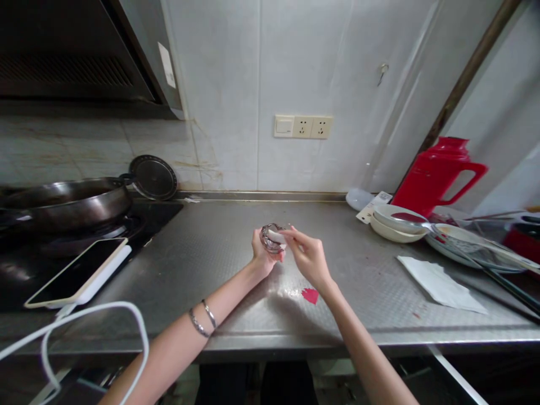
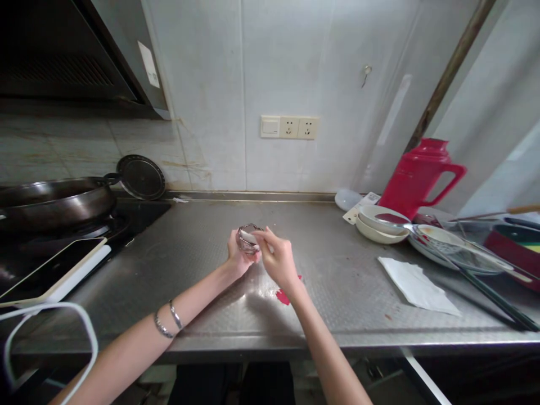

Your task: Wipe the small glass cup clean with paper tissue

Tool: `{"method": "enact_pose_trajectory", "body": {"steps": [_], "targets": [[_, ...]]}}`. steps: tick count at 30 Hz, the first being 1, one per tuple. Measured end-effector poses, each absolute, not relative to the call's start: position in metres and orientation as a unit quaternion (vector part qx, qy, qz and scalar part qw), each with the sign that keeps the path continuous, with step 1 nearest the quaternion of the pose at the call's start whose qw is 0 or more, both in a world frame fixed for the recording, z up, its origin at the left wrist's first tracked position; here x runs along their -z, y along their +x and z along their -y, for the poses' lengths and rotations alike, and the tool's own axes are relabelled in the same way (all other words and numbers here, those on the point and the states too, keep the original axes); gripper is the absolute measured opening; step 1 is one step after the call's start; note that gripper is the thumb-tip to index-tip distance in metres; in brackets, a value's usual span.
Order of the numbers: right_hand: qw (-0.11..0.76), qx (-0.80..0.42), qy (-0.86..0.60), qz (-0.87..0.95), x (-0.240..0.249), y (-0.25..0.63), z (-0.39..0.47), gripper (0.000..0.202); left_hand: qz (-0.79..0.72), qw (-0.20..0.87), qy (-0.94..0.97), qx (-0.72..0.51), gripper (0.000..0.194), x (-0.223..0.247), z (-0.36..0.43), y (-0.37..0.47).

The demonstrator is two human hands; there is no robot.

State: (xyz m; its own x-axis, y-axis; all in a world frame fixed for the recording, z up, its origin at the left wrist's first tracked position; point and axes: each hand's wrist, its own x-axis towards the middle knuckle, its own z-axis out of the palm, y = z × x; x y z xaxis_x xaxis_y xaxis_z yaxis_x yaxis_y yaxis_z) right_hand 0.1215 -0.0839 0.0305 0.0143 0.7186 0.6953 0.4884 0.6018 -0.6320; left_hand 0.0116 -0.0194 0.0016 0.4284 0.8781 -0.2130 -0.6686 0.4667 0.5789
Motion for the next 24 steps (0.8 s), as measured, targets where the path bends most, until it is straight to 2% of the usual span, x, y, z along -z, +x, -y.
{"method": "enact_pose_trajectory", "body": {"steps": [3, 5, 8, 12, 17, 21, 24], "targets": [[0.636, -0.160, -0.475, 0.586, -0.034, 0.142, 0.055, 0.030, -0.263, 0.800, 0.255, -0.475, 0.056, -0.005, 0.018, 0.008], [0.649, -0.186, -0.503, 0.540, -0.033, 0.158, 0.030, 0.037, -0.267, 0.801, 0.270, -0.462, 0.058, -0.007, 0.015, 0.005], [0.572, -0.253, -0.567, 0.535, -0.023, 0.176, -0.002, 0.042, -0.257, 0.803, 0.283, -0.458, 0.059, -0.009, 0.010, -0.001], [0.498, -0.301, -0.586, 0.564, -0.001, 0.179, -0.018, 0.031, -0.246, 0.802, 0.294, -0.457, 0.061, -0.010, 0.005, -0.007], [0.492, -0.281, -0.587, 0.579, 0.008, 0.173, -0.014, 0.016, -0.246, 0.805, 0.306, -0.444, 0.062, -0.012, 0.003, -0.009], [0.517, -0.288, -0.552, 0.587, -0.006, 0.171, -0.008, 0.037, -0.254, 0.811, 0.326, -0.414, 0.060, -0.013, -0.001, -0.012], [0.508, -0.383, -0.486, 0.600, -0.018, 0.168, 0.001, 0.047, -0.249, 0.819, 0.358, -0.373, 0.062, -0.013, -0.004, -0.014]]}}
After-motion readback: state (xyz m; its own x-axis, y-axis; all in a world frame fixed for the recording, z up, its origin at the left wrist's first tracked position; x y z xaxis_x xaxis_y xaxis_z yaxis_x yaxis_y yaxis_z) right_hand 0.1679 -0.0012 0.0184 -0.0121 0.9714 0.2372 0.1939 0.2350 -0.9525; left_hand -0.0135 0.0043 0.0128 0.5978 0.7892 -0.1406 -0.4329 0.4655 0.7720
